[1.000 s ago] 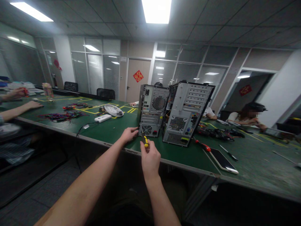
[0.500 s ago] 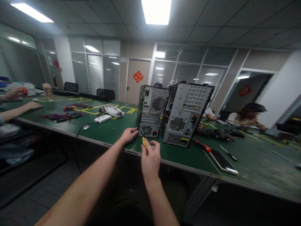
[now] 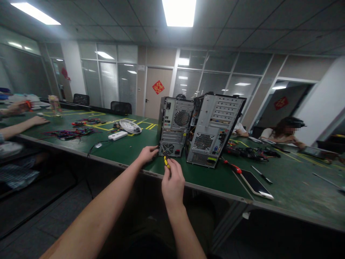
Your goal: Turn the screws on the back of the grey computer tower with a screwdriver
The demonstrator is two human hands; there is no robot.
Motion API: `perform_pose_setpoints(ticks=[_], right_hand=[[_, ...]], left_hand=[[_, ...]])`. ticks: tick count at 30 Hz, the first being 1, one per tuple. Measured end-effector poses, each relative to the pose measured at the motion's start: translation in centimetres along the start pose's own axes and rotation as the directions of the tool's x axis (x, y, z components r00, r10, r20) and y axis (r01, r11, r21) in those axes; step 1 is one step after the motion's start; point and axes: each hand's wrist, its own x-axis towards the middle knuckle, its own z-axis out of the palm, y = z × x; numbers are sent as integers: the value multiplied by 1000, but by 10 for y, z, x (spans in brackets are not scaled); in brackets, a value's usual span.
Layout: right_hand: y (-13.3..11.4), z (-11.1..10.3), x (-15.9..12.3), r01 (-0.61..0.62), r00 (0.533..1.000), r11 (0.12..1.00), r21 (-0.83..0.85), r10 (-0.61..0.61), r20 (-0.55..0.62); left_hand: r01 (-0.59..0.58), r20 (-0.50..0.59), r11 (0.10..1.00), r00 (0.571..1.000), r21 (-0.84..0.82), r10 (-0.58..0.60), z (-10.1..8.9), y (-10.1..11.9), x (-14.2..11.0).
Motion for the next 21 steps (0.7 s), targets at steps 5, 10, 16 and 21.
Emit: perform_pose_setpoints(ticks=[5,10,16,21], right_hand=[[3,1,-1,-46,999,999,17,46,-8],[5,2,-2,-18,999,1000,19,18,-29],[4,3,-3,43,997,999,-13,-43,-57],[2,1,-2,25,997,999,-24,-27,-72]], left_hand=[[10,3,1000,1000,0,-10,0,-2,1],[-4,-2,1000,1000,-2,4,-1,1,-1],[1,0,1000,1000,-2,-1,-1,2,-1],[7,-3,1000,1000,-6,-7,-1,0,-1]])
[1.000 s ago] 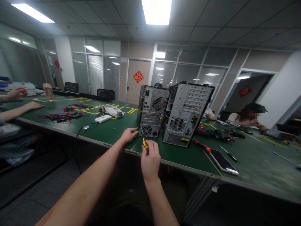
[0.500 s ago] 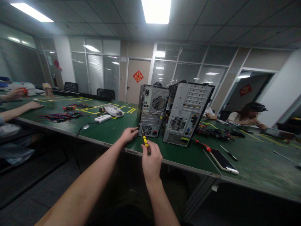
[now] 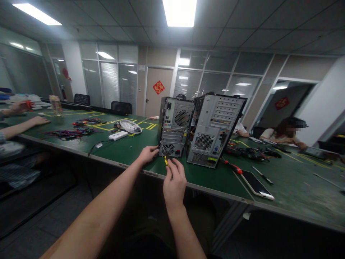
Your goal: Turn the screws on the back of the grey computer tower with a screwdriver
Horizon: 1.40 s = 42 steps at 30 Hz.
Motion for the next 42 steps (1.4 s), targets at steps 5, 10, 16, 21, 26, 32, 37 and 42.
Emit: perform_pose_setpoints(ticks=[5,10,16,21,26,32,37,42], right_hand=[[2,-1,0,28,999,999,-43,-27,18],[2,-1,3,38,999,998,-42,-38,-7],[-1,-2,4,17,1000,1000,-3,-17,-24],[-1,-3,4,3,999,1000,7,-3,-36],[-1,-3,5,54,998,999,-7,-54,-34],[-1,-2,5,41,998,999,-22,-42,-45],[-1,-1,4,-3,999,1000,11,3,-34],[0,-1,2,-23,999,1000,7,24,-35]], left_hand=[[2,-4,1000,1000,-16,-2,1,-1,0],[12,-3,1000,1000,-26,-12,2,-2,1],[1,-2,999,1000,-34,-1,2,-2,1],[1,-2,999,1000,-35,-1,1,-1,0],[-1,-5,999,1000,-36,1,1,-1,0],[-7,-1,1000,1000,-18,7,0,-1,0],[-1,6,1000,1000,-6,1,1,-2,1],[0,4,1000,1000,-24,0,1,-2,1]])
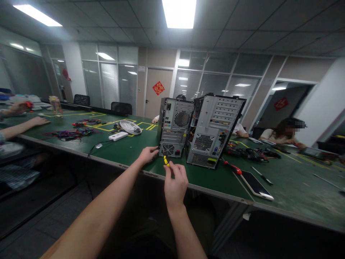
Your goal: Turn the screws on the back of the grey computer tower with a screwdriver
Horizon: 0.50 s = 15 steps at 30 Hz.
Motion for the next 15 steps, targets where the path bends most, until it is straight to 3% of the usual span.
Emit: perform_pose_setpoints(ticks=[6,15], right_hand=[[2,1,-2,69,997,997,19,-68,-22],[-1,-1,0,22,999,1000,10,-22,-41]], left_hand=[[3,-3,1000,1000,-22,-3,0,3,-2],[21,-9,1000,1000,-23,-21,0,1,0]])
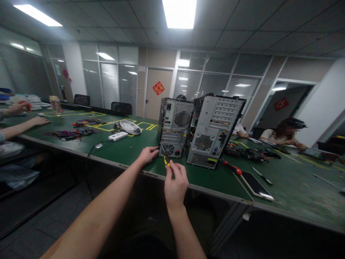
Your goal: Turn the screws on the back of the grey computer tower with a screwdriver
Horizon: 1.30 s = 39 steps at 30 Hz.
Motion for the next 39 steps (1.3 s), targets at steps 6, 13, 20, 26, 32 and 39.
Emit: perform_pose_setpoints(ticks=[6,13,20,26,32,39], right_hand=[[1,1,-1,-19,1000,1000,18,19,9],[0,1,-2,-2,1000,999,39,2,12],[1,0,-2,19,1000,1000,14,-19,5],[1,1,-2,-53,999,999,-6,53,5],[2,1,-4,18,1000,999,-45,-17,7],[2,0,-4,-28,999,999,-44,30,33]], left_hand=[[-33,4,999,999,22,33,0,0,-1],[-16,0,1000,1000,6,16,0,1,-1],[-26,-7,1000,1000,14,26,-1,3,-2],[-29,1,999,1000,26,29,-1,2,-2],[-24,-2,999,1000,36,24,-1,1,-1],[6,12,1000,1000,24,-6,0,1,0]])
